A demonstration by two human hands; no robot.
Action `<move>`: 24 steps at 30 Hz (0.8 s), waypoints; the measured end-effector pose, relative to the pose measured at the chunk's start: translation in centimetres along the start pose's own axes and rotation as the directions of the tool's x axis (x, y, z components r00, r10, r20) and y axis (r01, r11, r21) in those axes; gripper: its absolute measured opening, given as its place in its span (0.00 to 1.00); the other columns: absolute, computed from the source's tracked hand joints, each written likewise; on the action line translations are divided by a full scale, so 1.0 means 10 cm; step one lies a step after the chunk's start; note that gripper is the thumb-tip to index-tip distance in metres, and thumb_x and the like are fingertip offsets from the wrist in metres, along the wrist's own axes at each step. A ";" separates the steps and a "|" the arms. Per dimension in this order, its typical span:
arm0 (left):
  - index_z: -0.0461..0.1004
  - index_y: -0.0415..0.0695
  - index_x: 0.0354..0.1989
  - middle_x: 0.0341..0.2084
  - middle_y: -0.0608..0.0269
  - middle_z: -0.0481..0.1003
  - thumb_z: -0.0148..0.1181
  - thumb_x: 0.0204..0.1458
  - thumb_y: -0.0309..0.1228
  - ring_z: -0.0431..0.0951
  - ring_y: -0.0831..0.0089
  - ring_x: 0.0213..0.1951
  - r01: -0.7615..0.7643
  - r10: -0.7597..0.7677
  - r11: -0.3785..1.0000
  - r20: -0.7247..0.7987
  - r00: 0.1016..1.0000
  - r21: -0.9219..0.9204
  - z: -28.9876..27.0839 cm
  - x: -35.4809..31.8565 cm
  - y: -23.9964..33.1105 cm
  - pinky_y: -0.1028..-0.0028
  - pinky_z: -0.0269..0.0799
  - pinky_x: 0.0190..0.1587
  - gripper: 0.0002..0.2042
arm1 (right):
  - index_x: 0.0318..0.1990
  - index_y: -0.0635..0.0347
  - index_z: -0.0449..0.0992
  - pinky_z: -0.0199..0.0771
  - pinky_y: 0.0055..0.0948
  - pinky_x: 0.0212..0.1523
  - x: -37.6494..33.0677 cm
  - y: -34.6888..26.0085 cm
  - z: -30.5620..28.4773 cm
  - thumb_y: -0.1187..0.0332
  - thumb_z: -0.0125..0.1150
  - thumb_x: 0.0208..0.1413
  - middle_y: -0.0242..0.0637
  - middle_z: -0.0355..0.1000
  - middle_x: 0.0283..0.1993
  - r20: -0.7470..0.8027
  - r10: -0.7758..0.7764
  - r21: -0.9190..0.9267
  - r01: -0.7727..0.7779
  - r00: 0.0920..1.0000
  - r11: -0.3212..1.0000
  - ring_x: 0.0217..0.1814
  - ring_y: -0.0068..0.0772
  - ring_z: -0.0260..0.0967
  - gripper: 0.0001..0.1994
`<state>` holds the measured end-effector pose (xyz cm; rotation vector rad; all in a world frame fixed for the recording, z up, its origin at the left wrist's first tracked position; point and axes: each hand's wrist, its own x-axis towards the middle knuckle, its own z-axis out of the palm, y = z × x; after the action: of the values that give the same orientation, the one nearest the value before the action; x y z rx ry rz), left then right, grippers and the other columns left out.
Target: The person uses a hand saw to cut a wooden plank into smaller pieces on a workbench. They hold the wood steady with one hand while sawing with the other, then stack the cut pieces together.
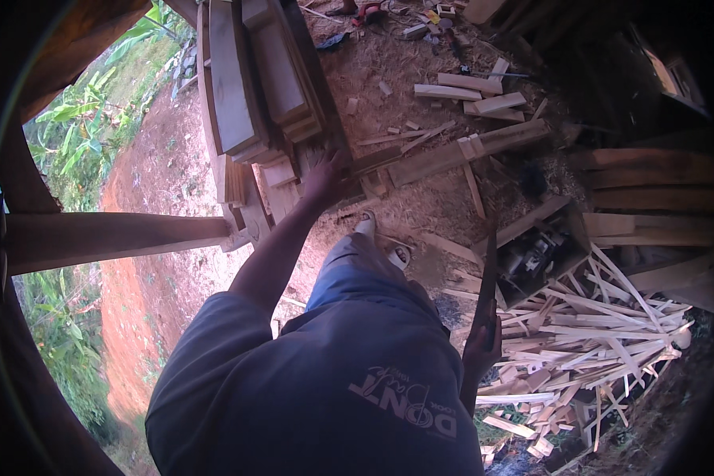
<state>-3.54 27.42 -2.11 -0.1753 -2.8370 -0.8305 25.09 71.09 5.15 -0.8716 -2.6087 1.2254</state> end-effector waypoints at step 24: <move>0.69 0.38 0.55 0.53 0.46 0.71 0.63 0.59 0.23 0.74 0.47 0.55 0.126 -0.174 0.979 -0.338 0.925 -0.158 -0.67 -1.16 -0.30 0.58 0.70 0.59 0.17 | 0.64 0.73 0.73 0.70 0.40 0.66 0.53 0.07 0.03 0.65 0.59 0.64 0.56 0.77 0.61 0.332 -0.033 -0.111 0.074 0.943 0.991 0.64 0.49 0.74 0.25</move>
<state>8.27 20.55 -0.51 0.1627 -2.4826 -0.9741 20.89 74.18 3.79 -0.6546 -2.9755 1.3089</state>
